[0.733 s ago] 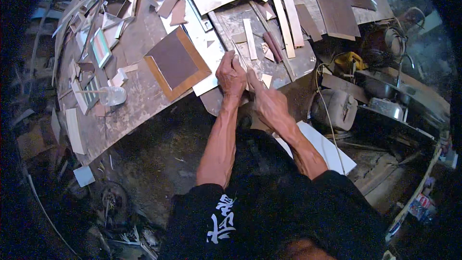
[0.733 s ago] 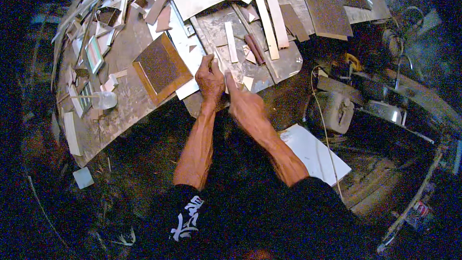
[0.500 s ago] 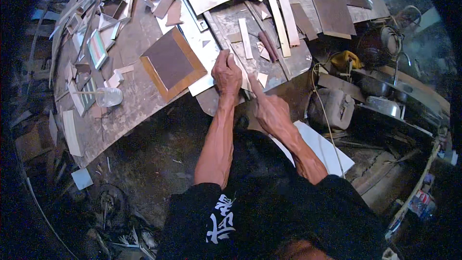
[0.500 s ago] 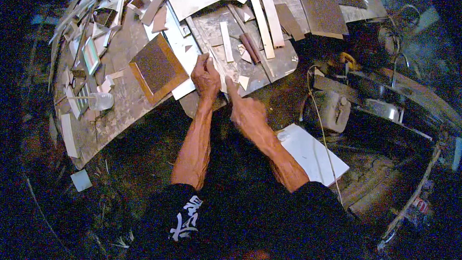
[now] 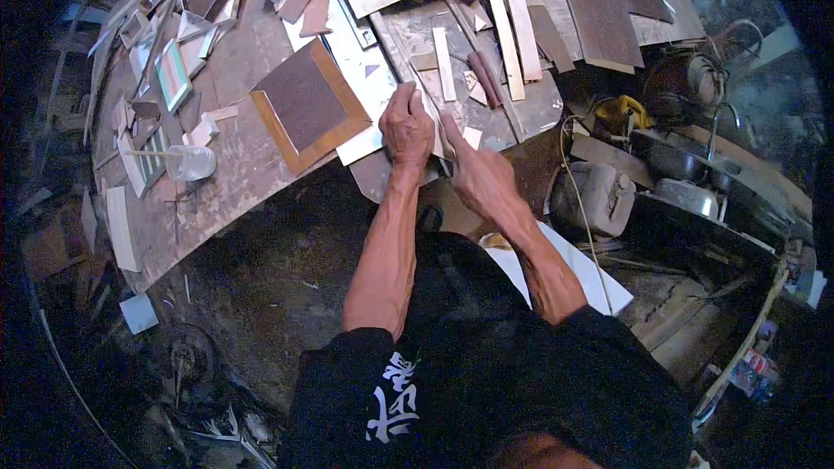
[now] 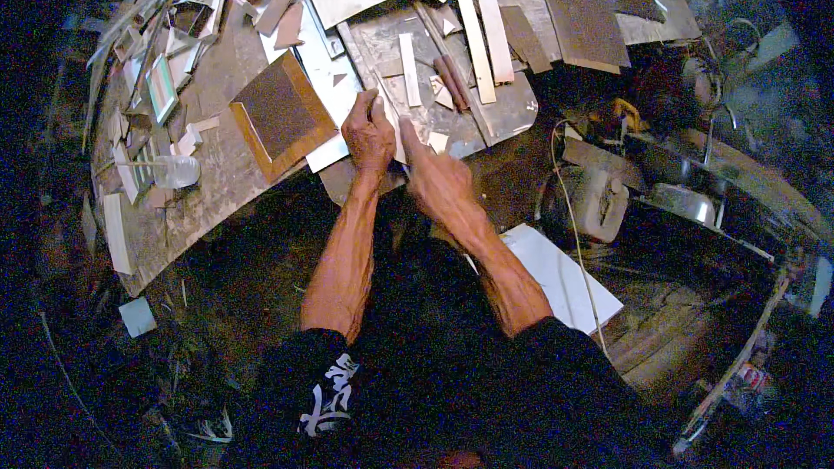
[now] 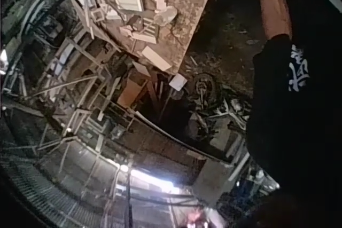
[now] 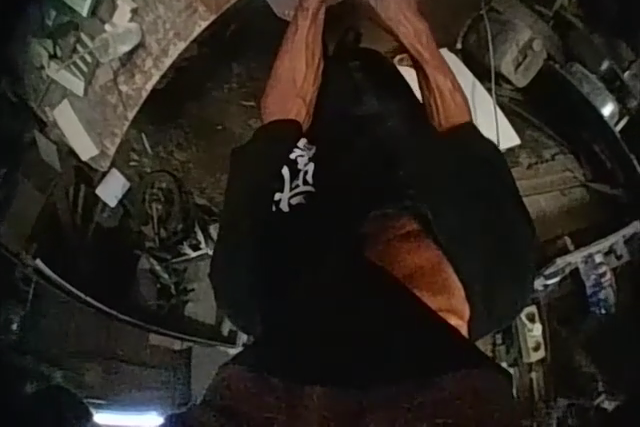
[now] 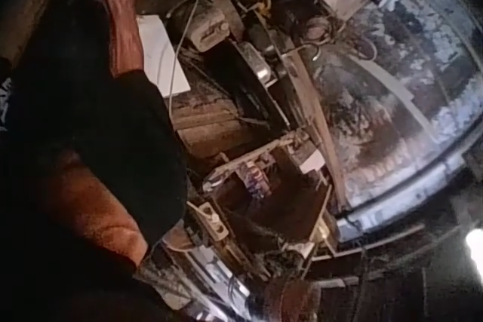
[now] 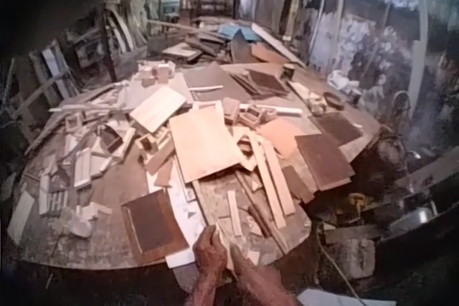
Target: Assembling and marking wooden frame components in a workshop.
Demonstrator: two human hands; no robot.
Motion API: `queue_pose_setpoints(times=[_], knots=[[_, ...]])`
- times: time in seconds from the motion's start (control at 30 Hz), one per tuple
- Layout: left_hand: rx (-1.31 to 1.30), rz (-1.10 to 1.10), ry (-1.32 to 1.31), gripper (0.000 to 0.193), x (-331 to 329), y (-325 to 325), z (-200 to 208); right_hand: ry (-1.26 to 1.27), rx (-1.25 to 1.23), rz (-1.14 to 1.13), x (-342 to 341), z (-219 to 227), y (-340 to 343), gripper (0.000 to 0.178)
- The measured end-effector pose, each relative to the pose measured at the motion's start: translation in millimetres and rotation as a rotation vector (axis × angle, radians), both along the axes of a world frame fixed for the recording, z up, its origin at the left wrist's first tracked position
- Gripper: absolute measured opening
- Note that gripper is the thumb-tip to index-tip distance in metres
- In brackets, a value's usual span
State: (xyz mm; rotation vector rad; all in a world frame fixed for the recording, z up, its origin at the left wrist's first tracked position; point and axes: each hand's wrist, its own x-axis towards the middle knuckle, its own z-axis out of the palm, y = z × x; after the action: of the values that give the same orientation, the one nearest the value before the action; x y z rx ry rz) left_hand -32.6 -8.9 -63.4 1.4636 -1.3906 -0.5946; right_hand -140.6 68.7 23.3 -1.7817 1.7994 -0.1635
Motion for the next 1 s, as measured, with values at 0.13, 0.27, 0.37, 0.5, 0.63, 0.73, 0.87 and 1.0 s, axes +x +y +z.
queue_pose_setpoints(times=[0.13, 0.27, 0.37, 0.5, 0.63, 0.73, 0.87, 1.0], knots=[[-0.003, -0.001, 0.023, 0.018, -7, -2, 2, -0.049, -0.067, -0.017, -2, -10, -17, 0.065], [-0.021, 0.018, 0.000, 0.017, 1, 0, -3, 0.056, 0.054, -0.025, -1, 8, 17, 0.056], [-0.097, 0.021, -0.014, 0.016, -2, -3, -3, 0.027, -0.107, 0.003, -2, -14, -11, 0.058], [-0.072, 0.027, 0.020, 0.015, 0, -3, -3, -0.034, -0.063, 0.011, -1, -17, -8, 0.060], [-0.081, 0.006, -0.005, 0.014, 0, 0, 2, 0.031, -0.017, 0.037, -8, -15, 7, 0.068], [-0.083, -0.014, -0.017, 0.014, -5, -4, 2, 0.007, -0.013, 0.002, -3, -14, -25, 0.069], [-0.079, 0.012, -0.039, 0.014, 1, 1, -3, 0.008, 0.000, 0.015, -2, -2, 8, 0.066], [-0.082, 0.006, -0.046, 0.019, -2, -2, -1, 0.028, 0.071, -0.037, 1, 0, -18, 0.056]])
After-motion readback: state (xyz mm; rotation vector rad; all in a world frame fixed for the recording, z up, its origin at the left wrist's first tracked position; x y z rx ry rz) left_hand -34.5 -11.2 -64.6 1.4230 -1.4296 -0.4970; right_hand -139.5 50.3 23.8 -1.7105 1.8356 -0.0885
